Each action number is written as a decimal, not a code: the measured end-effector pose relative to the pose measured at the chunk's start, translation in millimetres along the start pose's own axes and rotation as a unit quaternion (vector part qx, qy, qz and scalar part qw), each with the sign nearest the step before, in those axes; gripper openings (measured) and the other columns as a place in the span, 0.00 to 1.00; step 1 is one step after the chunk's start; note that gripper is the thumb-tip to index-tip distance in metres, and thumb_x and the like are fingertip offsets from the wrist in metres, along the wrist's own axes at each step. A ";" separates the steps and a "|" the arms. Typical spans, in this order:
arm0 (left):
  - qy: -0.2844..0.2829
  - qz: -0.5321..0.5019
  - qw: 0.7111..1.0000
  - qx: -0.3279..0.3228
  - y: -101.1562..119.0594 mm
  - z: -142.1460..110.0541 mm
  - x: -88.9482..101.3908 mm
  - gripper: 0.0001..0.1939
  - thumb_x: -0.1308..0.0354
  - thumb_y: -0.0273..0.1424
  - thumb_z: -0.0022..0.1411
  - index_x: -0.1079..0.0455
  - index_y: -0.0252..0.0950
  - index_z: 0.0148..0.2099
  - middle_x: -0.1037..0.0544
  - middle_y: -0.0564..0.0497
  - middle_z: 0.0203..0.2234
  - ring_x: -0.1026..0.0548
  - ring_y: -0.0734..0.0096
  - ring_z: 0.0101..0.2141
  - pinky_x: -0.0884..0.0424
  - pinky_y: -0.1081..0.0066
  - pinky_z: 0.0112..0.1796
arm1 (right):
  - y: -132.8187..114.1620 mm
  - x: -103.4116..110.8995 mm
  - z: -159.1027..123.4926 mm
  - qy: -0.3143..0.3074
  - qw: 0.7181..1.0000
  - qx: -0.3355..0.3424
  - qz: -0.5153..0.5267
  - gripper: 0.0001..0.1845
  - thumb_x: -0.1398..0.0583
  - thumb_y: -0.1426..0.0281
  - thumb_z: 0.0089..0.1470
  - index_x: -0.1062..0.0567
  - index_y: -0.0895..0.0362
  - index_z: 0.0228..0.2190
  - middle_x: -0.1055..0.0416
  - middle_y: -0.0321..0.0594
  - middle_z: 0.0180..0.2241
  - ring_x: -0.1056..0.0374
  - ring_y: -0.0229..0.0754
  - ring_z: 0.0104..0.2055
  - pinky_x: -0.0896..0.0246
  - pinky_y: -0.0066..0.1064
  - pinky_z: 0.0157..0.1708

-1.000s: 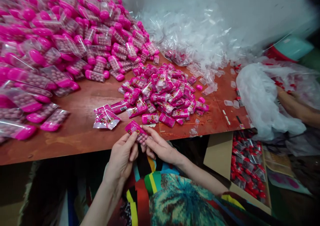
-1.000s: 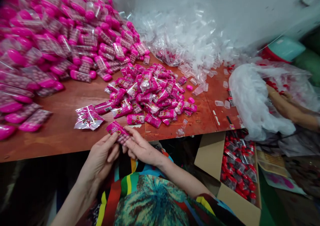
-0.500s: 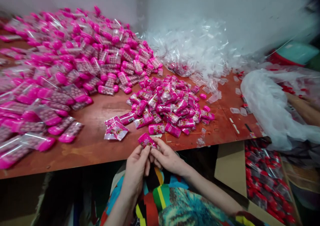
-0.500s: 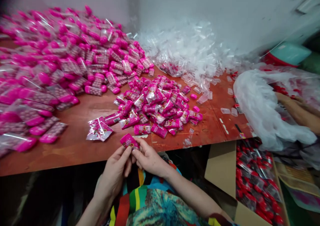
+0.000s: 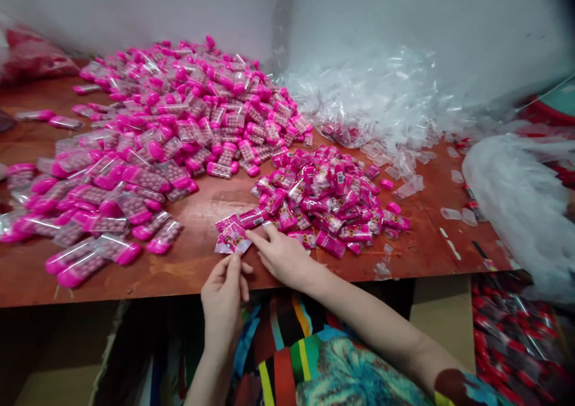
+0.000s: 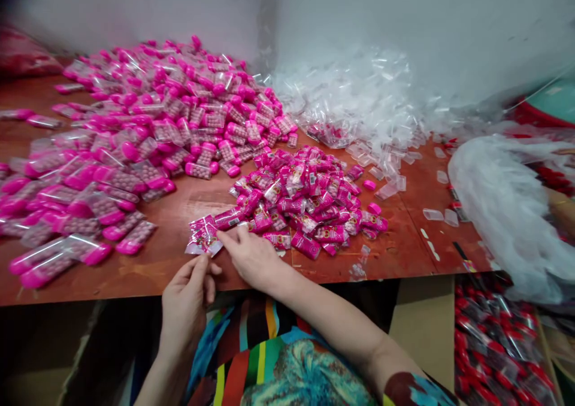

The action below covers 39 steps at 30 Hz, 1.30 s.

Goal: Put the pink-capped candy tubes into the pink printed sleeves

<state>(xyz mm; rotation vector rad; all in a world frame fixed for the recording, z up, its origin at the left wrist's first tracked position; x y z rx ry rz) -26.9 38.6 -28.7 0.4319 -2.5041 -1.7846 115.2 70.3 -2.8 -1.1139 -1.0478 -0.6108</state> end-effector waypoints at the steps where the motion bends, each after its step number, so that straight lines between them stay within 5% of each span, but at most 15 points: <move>1: 0.001 -0.006 1.000 -0.003 2.8 3.7 1.1 0.10 0.37 0.38 0.60 0.26 0.37 0.38 0.25 0.55 0.25 0.40 0.83 0.14 0.48 0.75 0.16 | -5.2 -12.6 5.9 -0.028 0.999 0.010 -0.033 0.25 0.48 0.70 0.65 0.37 0.51 0.62 0.33 0.49 0.44 0.32 0.46 0.36 0.35 0.34 0.31; 6: 0.002 -0.039 0.999 0.026 8.9 22.0 4.5 0.17 0.35 0.40 0.56 0.29 0.35 0.44 0.25 0.56 0.24 0.40 0.84 0.12 0.48 0.78 0.14 | -7.1 -32.6 23.0 -0.029 0.997 0.038 -0.052 0.19 0.50 0.68 0.67 0.30 0.54 0.56 0.33 0.48 0.40 0.33 0.44 0.38 0.35 0.31 0.33; 16: 0.001 -0.044 0.997 0.063 6.0 24.9 3.3 0.20 0.36 0.47 0.56 0.33 0.34 0.34 0.23 0.53 0.23 0.39 0.83 0.11 0.49 0.79 0.12 | 7.4 -21.0 12.6 0.170 0.975 0.030 0.139 0.11 0.47 0.71 0.64 0.25 0.58 0.40 0.31 0.46 0.40 0.32 0.42 0.43 0.33 0.32 0.43; 19: -0.012 -0.032 0.996 0.084 4.0 21.7 -1.1 0.23 0.38 0.50 0.56 0.32 0.33 0.30 0.25 0.53 0.19 0.40 0.82 0.10 0.51 0.78 0.12 | 5.9 -19.2 10.7 0.165 0.975 0.034 0.146 0.10 0.47 0.71 0.64 0.25 0.57 0.40 0.31 0.46 0.40 0.32 0.42 0.44 0.32 0.33 0.44; 24: 0.000 -0.063 0.995 0.072 7.4 22.2 -2.6 0.19 0.30 0.40 0.50 0.34 0.33 0.24 0.34 0.60 0.15 0.46 0.87 0.12 0.55 0.80 0.14 | 1.4 -14.2 6.0 0.139 0.968 0.026 0.205 0.15 0.46 0.73 0.61 0.29 0.55 0.48 0.33 0.47 0.46 0.33 0.43 0.47 0.33 0.34 0.45; 27: -0.010 -0.095 0.990 0.100 7.8 20.6 -5.2 0.19 0.28 0.38 0.47 0.36 0.35 0.23 0.40 0.62 0.13 0.48 0.87 0.12 0.55 0.80 0.14 | 6.7 -16.0 7.0 0.128 0.908 -0.047 0.396 0.18 0.47 0.72 0.61 0.35 0.55 0.53 0.33 0.46 0.48 0.32 0.41 0.44 0.33 0.32 0.39; 30: -0.028 -0.097 0.989 0.104 8.0 17.4 -10.5 0.21 0.28 0.38 0.47 0.38 0.35 0.21 0.42 0.63 0.12 0.50 0.88 0.11 0.56 0.79 0.14 | 5.8 -26.4 12.6 0.084 0.807 -0.109 0.575 0.18 0.44 0.67 0.60 0.38 0.55 0.50 0.31 0.39 0.38 0.33 0.37 0.33 0.37 0.27 0.30; 32: -0.034 -0.096 0.989 0.105 5.7 15.5 -13.6 0.21 0.29 0.38 0.47 0.38 0.35 0.21 0.41 0.62 0.12 0.49 0.88 0.11 0.56 0.78 0.14 | 3.0 -30.1 15.6 0.072 0.771 -0.126 0.620 0.17 0.41 0.66 0.58 0.37 0.55 0.48 0.33 0.34 0.31 0.35 0.35 0.30 0.39 0.26 0.30; 35: -0.037 -0.097 0.988 0.116 -0.2 13.6 -14.8 0.21 0.28 0.38 0.47 0.37 0.34 0.21 0.40 0.62 0.12 0.48 0.88 0.10 0.55 0.77 0.14 | 0.3 -29.3 14.9 0.086 0.786 -0.134 0.597 0.14 0.43 0.67 0.59 0.35 0.56 0.46 0.38 0.29 0.24 0.40 0.34 0.25 0.44 0.25 0.27; 39: -0.030 -0.110 0.984 0.138 -2.2 10.0 -5.4 0.21 0.28 0.40 0.46 0.36 0.33 0.22 0.36 0.60 0.14 0.47 0.89 0.11 0.55 0.78 0.15 | -11.2 -20.4 12.6 0.086 0.856 -0.094 0.500 0.13 0.48 0.70 0.64 0.34 0.56 0.49 0.41 0.29 0.22 0.45 0.34 0.23 0.49 0.26 0.24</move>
Point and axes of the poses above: each hand's wrist, its own z-axis towards the middle knuckle, its own x-axis out of the back of the hand, y = z × x, the point moved 6 cm from there along z, towards the middle knuckle
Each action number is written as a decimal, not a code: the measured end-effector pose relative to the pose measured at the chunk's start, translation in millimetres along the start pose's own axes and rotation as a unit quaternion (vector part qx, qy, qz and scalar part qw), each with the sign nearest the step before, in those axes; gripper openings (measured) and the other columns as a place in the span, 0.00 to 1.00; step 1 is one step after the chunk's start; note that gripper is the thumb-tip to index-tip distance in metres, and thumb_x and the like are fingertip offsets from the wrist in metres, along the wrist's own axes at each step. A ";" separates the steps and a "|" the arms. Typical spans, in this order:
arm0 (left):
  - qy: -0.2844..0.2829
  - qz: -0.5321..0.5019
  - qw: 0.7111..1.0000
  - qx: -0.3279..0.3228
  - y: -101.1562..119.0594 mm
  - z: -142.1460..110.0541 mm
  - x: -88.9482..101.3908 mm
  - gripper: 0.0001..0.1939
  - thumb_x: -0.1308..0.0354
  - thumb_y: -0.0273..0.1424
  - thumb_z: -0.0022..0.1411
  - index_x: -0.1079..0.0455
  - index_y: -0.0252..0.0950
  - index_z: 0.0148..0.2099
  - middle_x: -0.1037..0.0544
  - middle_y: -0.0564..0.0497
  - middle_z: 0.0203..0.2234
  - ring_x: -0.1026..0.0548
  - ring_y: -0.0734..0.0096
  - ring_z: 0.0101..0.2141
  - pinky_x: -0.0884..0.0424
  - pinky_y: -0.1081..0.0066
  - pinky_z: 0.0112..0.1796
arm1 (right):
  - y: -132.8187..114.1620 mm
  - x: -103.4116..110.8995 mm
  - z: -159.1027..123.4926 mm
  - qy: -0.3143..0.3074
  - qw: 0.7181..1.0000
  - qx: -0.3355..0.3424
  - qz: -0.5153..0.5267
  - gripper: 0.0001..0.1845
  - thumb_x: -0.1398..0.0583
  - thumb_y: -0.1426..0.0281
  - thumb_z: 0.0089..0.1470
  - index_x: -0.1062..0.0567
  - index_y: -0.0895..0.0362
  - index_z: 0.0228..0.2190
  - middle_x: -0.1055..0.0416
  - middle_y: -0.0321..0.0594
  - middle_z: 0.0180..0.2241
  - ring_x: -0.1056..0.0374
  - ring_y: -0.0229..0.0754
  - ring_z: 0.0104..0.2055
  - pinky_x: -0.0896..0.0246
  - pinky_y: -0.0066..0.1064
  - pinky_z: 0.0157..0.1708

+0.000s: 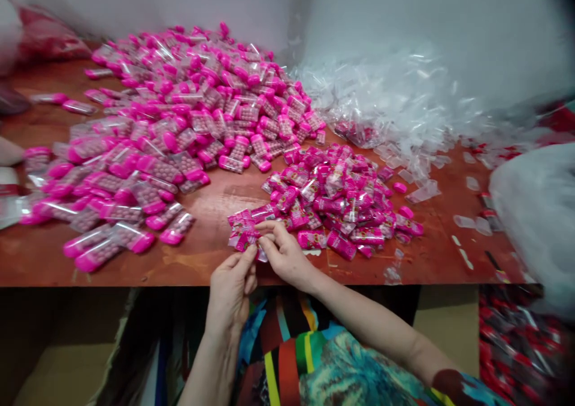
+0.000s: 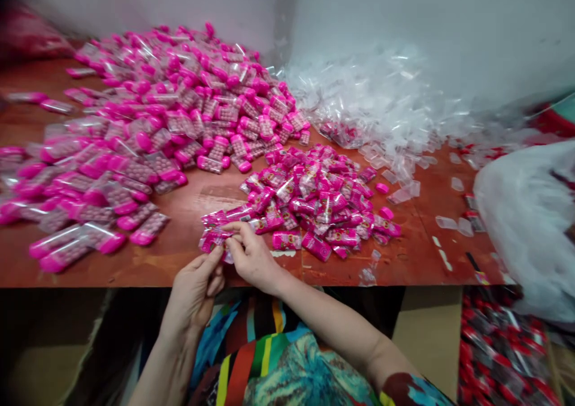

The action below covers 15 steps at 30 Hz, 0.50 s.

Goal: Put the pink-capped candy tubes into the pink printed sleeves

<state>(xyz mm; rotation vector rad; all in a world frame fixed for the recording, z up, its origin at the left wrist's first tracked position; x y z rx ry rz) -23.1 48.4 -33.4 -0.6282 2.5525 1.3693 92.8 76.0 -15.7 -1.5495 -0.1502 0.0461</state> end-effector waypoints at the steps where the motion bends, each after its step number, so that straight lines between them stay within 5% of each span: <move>1: -0.003 -0.006 1.000 0.002 2.0 -2.1 3.5 0.21 0.29 0.41 0.48 0.35 0.32 0.23 0.35 0.59 0.15 0.47 0.89 0.11 0.54 0.78 0.15 | -4.7 -2.8 0.4 -0.014 0.999 0.016 -0.031 0.13 0.48 0.70 0.64 0.33 0.56 0.50 0.38 0.30 0.23 0.43 0.35 0.23 0.48 0.27 0.25; 5: 0.006 -0.043 0.999 -0.008 15.9 -9.8 28.7 0.17 0.31 0.38 0.50 0.32 0.32 0.25 0.32 0.57 0.18 0.47 0.89 0.12 0.52 0.78 0.16 | -21.5 -25.4 13.4 -0.108 0.979 0.078 -0.153 0.14 0.49 0.71 0.66 0.32 0.55 0.51 0.27 0.39 0.36 0.31 0.39 0.34 0.39 0.29 0.34; 9: 0.124 -0.075 0.986 -0.087 39.6 -10.1 76.8 0.19 0.27 0.35 0.44 0.35 0.33 0.21 0.38 0.61 0.13 0.46 0.86 0.14 0.50 0.78 0.17 | -33.9 -61.4 44.3 -0.149 0.938 0.161 -0.269 0.14 0.49 0.71 0.67 0.30 0.59 0.50 0.26 0.45 0.45 0.29 0.44 0.45 0.37 0.33 0.44; 15: 0.225 -0.114 0.958 -0.140 61.8 -2.0 122.6 0.21 0.24 0.32 0.38 0.37 0.34 0.20 0.39 0.62 0.10 0.42 0.82 0.15 0.45 0.78 0.18 | -27.9 -140.3 90.0 -0.204 0.805 0.305 -0.467 0.15 0.48 0.74 0.65 0.29 0.60 0.50 0.29 0.48 0.50 0.38 0.51 0.51 0.40 0.44 0.49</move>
Point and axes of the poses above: each hand's wrist, its own z-axis towards the middle knuckle, its own x-axis out of the back of the hand, y = z × x, the point moved 6 cm from there along z, towards the middle knuckle
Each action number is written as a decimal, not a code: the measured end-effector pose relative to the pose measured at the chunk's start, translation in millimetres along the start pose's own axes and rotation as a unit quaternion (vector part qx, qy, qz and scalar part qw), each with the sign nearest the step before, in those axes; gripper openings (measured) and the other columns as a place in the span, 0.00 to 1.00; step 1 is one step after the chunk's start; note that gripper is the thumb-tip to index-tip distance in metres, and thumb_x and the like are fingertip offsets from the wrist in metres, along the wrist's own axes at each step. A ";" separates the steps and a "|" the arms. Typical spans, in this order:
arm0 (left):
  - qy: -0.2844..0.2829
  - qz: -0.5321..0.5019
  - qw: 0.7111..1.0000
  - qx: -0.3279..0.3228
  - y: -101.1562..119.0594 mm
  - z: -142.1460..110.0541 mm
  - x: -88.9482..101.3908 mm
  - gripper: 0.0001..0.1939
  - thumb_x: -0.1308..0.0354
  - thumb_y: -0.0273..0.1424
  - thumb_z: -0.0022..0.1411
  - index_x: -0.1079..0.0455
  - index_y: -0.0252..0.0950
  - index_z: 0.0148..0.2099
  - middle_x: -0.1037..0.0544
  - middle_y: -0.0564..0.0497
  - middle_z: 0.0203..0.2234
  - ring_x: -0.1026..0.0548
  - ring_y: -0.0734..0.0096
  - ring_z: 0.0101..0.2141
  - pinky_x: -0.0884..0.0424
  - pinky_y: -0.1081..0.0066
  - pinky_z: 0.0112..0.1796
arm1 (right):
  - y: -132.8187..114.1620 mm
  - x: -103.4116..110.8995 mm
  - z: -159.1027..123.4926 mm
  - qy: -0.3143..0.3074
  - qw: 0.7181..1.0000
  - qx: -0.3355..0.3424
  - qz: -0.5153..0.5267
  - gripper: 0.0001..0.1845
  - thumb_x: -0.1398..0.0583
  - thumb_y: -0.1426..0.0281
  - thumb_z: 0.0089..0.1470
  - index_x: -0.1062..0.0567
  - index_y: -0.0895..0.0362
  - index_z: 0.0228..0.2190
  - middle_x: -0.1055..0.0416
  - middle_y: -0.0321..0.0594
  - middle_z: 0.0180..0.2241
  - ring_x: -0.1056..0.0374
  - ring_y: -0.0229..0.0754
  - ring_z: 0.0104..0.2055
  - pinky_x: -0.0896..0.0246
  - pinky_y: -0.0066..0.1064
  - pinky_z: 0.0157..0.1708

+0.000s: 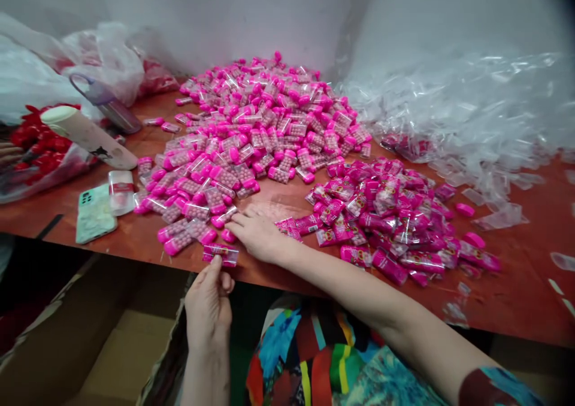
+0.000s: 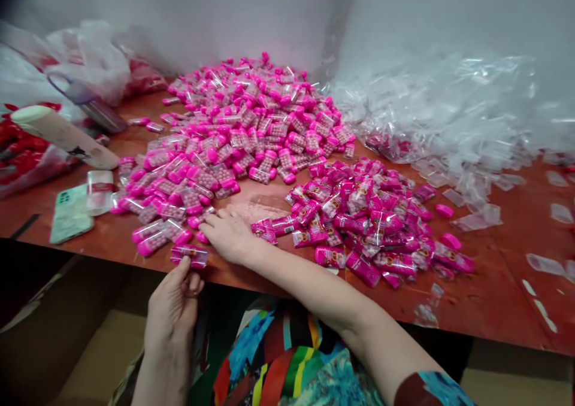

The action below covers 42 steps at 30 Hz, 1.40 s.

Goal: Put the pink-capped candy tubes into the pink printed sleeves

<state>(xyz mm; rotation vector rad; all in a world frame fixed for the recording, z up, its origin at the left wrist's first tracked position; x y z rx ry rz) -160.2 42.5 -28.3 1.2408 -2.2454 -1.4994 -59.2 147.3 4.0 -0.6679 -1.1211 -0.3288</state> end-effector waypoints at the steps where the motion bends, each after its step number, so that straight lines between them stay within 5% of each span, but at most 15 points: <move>1: 0.006 -0.005 1.000 0.002 1.3 1.4 2.0 0.21 0.24 0.31 0.38 0.37 0.34 0.20 0.38 0.62 0.10 0.42 0.83 0.15 0.45 0.78 0.18 | -1.0 -7.3 7.8 -0.016 1.000 0.007 -0.023 0.15 0.48 0.72 0.66 0.30 0.59 0.51 0.30 0.49 0.51 0.38 0.51 0.51 0.40 0.45 0.49; 5: 0.017 -0.034 0.999 0.031 1.3 -3.6 4.4 0.22 0.25 0.29 0.40 0.40 0.34 0.21 0.38 0.63 0.11 0.44 0.84 0.14 0.46 0.79 0.16 | 1.0 -8.4 13.1 -0.034 0.998 -0.026 -0.055 0.12 0.48 0.73 0.65 0.28 0.62 0.45 0.29 0.52 0.47 0.38 0.52 0.50 0.43 0.48 0.50; 9: -0.003 -0.069 0.994 0.082 -3.3 -13.4 -7.9 0.19 0.28 0.26 0.44 0.39 0.35 0.25 0.36 0.64 0.14 0.47 0.85 0.13 0.48 0.79 0.15 | 6.7 35.9 -22.2 0.048 0.984 -0.110 0.135 0.10 0.47 0.72 0.62 0.28 0.62 0.41 0.29 0.47 0.40 0.36 0.45 0.43 0.41 0.38 0.46; 11: -0.014 -0.088 0.990 0.106 -7.7 -17.9 -19.4 0.18 0.29 0.26 0.47 0.39 0.36 0.26 0.35 0.63 0.15 0.47 0.85 0.12 0.48 0.79 0.14 | 8.3 54.0 -49.7 0.069 0.940 -0.144 0.302 0.11 0.48 0.71 0.63 0.27 0.60 0.38 0.30 0.39 0.33 0.36 0.40 0.36 0.40 0.32 0.39; 14: -0.040 -0.096 0.986 0.131 -17.9 -26.0 -41.2 0.15 0.31 0.26 0.51 0.38 0.36 0.27 0.36 0.63 0.15 0.47 0.85 0.12 0.47 0.79 0.15 | 9.4 58.3 -92.7 0.064 0.836 -0.212 0.502 0.12 0.48 0.66 0.65 0.28 0.59 0.36 0.33 0.35 0.29 0.37 0.36 0.31 0.40 0.28 0.33; 17: -0.084 -0.079 0.984 0.134 -29.8 -37.3 -64.9 0.16 0.30 0.28 0.50 0.38 0.36 0.26 0.38 0.63 0.14 0.46 0.84 0.13 0.45 0.79 0.15 | 13.3 49.0 -126.9 0.092 0.747 -0.267 0.602 0.15 0.45 0.60 0.63 0.27 0.59 0.37 0.33 0.36 0.31 0.36 0.35 0.30 0.37 0.27 0.32; 20: -0.127 -0.055 0.983 0.119 -39.6 -50.6 -84.7 0.19 0.29 0.29 0.49 0.39 0.35 0.23 0.38 0.62 0.13 0.43 0.83 0.14 0.43 0.79 0.17 | 20.5 42.7 -151.0 0.125 0.702 -0.302 0.633 0.18 0.42 0.55 0.61 0.26 0.58 0.40 0.32 0.36 0.31 0.36 0.33 0.27 0.37 0.26 0.27; 27: -0.191 0.051 0.979 0.057 -59.2 -76.6 -110.9 0.17 0.30 0.36 0.51 0.33 0.34 0.23 0.34 0.58 0.12 0.38 0.79 0.17 0.40 0.77 0.21 | 26.8 55.9 -194.3 0.165 0.677 -0.317 0.644 0.29 0.41 0.53 0.60 0.38 0.57 0.55 0.31 0.33 0.28 0.37 0.31 0.23 0.39 0.22 0.22; 32: -0.255 0.089 0.959 0.089 -76.7 -96.2 -125.9 0.19 0.33 0.38 0.55 0.35 0.35 0.21 0.34 0.56 0.12 0.36 0.76 0.18 0.38 0.75 0.22 | 28.2 57.6 -219.4 0.170 0.671 -0.294 0.659 0.33 0.43 0.57 0.62 0.48 0.54 0.63 0.32 0.34 0.30 0.36 0.33 0.26 0.41 0.21 0.20; 38: -0.275 0.097 0.948 0.127 -86.2 -108.0 -134.4 0.15 0.28 0.35 0.47 0.30 0.34 0.28 0.35 0.60 0.15 0.40 0.81 0.16 0.42 0.78 0.19 | 33.5 66.5 -245.1 0.214 0.767 -0.300 0.525 0.27 0.45 0.65 0.65 0.43 0.53 0.63 0.31 0.37 0.35 0.35 0.35 0.34 0.36 0.27 0.33; 42: -0.338 0.105 0.909 0.220 -102.6 -115.5 -138.2 0.17 0.27 0.37 0.47 0.32 0.35 0.24 0.38 0.59 0.12 0.40 0.79 0.15 0.40 0.76 0.20 | 32.4 57.6 -248.5 0.206 0.692 -0.313 0.617 0.28 0.44 0.60 0.64 0.44 0.53 0.61 0.33 0.34 0.31 0.36 0.34 0.28 0.41 0.23 0.24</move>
Point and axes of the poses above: each hand's wrist, its own z-axis towards the middle knuckle, its own x-axis out of the back of the hand, y = z × x, the point moved 6 cm from there along z, towards the middle knuckle
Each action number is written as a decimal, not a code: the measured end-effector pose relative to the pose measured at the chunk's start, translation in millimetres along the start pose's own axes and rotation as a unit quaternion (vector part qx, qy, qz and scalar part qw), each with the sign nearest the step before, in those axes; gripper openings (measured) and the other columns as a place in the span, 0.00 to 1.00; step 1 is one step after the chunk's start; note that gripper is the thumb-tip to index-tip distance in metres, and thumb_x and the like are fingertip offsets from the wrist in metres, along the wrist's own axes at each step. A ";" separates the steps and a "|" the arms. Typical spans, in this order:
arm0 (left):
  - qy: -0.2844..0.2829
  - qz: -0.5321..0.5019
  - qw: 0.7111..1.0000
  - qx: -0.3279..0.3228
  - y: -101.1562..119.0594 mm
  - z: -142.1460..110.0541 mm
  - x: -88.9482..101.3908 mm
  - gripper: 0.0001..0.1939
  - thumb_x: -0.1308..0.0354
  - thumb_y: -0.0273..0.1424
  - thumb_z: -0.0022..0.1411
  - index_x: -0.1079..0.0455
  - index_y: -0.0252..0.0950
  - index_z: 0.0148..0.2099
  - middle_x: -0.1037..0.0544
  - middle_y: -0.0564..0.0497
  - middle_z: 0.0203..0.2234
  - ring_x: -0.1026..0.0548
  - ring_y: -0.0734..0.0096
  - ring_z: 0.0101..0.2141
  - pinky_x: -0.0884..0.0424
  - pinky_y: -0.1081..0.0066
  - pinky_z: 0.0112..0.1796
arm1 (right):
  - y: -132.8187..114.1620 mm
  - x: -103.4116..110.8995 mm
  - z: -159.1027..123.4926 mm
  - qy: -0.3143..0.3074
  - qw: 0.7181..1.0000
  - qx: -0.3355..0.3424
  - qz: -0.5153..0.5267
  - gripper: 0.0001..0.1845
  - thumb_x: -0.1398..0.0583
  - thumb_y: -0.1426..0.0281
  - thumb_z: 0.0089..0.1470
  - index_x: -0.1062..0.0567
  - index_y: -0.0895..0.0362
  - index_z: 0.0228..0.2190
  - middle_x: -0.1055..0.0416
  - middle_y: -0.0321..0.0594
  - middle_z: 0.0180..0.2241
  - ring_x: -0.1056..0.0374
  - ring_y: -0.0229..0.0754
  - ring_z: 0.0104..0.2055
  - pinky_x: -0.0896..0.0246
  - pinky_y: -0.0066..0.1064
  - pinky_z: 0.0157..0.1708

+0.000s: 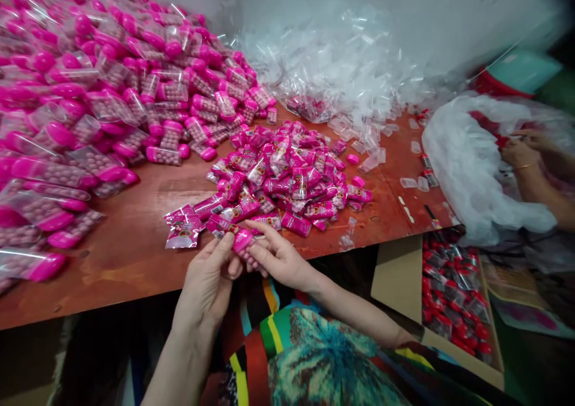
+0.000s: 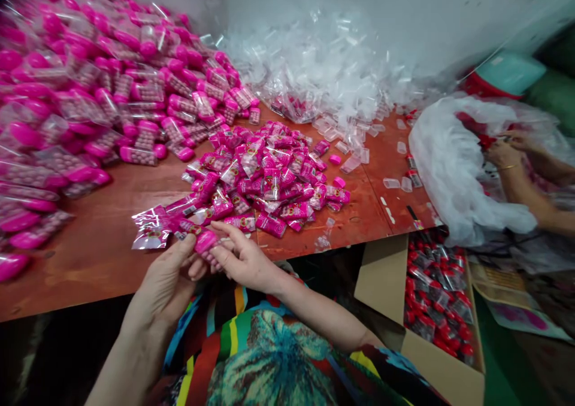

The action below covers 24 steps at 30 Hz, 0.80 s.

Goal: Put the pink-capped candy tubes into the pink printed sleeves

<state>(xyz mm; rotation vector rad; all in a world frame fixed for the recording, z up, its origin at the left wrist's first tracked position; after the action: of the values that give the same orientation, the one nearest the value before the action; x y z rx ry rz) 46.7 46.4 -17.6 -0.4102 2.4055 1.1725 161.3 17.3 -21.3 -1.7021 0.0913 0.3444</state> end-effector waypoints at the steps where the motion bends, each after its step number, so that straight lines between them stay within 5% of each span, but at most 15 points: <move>1: -0.013 0.002 1.000 0.019 -4.1 0.3 -1.2 0.18 0.28 0.39 0.48 0.32 0.35 0.23 0.39 0.59 0.11 0.39 0.78 0.15 0.39 0.75 0.20 | 3.3 -0.9 0.1 -0.004 1.000 -0.019 0.022 0.29 0.44 0.59 0.63 0.44 0.54 0.61 0.34 0.33 0.29 0.37 0.33 0.27 0.43 0.23 0.21; 4: -0.022 0.023 0.999 0.031 -11.8 -0.6 -3.0 0.18 0.29 0.41 0.49 0.29 0.34 0.23 0.36 0.56 0.11 0.36 0.76 0.17 0.39 0.75 0.21 | 6.7 0.0 -0.1 0.012 1.000 -0.018 0.014 0.28 0.45 0.58 0.64 0.44 0.54 0.60 0.34 0.33 0.28 0.37 0.34 0.26 0.42 0.24 0.23; 9: -0.019 0.022 0.999 0.019 -15.6 -3.3 -5.7 0.14 0.30 0.38 0.52 0.27 0.32 0.31 0.35 0.57 0.12 0.40 0.80 0.17 0.43 0.79 0.20 | -0.5 3.7 -5.3 0.033 0.987 0.058 -0.149 0.27 0.45 0.64 0.65 0.43 0.53 0.62 0.32 0.34 0.31 0.36 0.35 0.31 0.39 0.30 0.34; 19: -0.068 0.017 0.996 0.053 -15.1 1.1 -2.2 0.16 0.32 0.40 0.54 0.27 0.31 0.34 0.35 0.58 0.11 0.40 0.80 0.16 0.40 0.78 0.21 | 10.5 -4.4 -14.1 -0.040 0.995 -0.059 0.072 0.35 0.48 0.53 0.64 0.52 0.54 0.64 0.35 0.29 0.22 0.45 0.31 0.17 0.49 0.23 0.18; 24: -0.012 0.028 0.998 0.053 -25.9 3.5 7.4 0.17 0.32 0.40 0.54 0.29 0.31 0.28 0.38 0.59 0.09 0.46 0.85 0.12 0.48 0.79 0.18 | 11.9 3.4 -13.3 0.055 0.995 -0.002 -0.081 0.31 0.44 0.62 0.63 0.47 0.51 0.64 0.32 0.33 0.29 0.39 0.33 0.25 0.43 0.25 0.26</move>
<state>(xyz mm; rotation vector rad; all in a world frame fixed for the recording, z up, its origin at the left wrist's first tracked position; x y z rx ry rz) 52.6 33.2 -40.5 -0.2951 2.4599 1.0600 163.8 2.8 -32.0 -1.7197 0.0341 0.1303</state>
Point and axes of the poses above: each hand's wrist, its own z-axis towards the middle knuckle, its own x-axis out of the back of the hand, y = z × x, the point moved 6 cm from there along z, towards the middle knuckle
